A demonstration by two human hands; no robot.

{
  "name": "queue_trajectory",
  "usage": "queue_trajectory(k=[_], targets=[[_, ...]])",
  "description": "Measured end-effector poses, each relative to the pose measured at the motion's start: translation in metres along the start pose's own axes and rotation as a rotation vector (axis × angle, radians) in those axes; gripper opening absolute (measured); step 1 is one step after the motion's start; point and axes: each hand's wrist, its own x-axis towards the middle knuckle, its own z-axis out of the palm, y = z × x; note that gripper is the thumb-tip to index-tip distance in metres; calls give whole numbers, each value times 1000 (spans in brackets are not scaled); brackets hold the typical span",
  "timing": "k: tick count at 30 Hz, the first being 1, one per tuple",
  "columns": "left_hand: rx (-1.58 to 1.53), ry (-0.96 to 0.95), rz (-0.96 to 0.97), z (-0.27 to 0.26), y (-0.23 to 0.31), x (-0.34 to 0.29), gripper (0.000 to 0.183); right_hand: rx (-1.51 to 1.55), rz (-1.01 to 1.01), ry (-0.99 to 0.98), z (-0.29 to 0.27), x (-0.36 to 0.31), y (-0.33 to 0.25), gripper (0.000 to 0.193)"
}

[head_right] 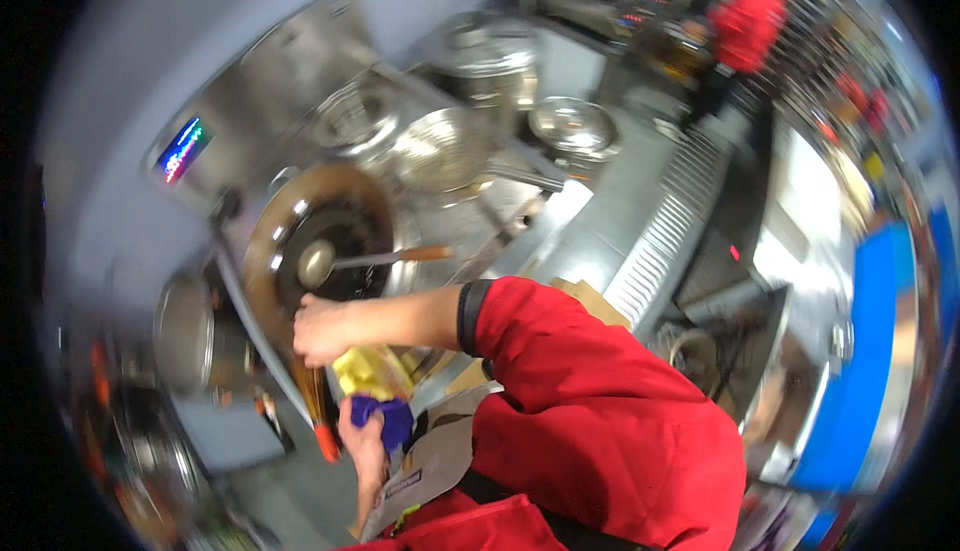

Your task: The person wipes stainless steel countertops and a wok station with a purple cloth, then uses a ladle to stir a pot and scoop liquid into a wok. The person also retrieves a bottle from a shelf and handles a yellow glove.

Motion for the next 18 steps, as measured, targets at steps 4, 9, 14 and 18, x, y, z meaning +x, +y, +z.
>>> queue_trajectory(k=[4,9,14,18], targets=[[141,-322,154,-41,24,13,42,171,205,-23,-52,-46,-12,34],[381,-886,356,-70,56,35,35,230,642,8,-88,-129,-95,34],[514,-1608,544,-26,80,44,41,262,1090,142,-62,-209,-235,32],[525,-2037,473,34,73,22,41,446,1329,741,-15,-264,-362,52]])
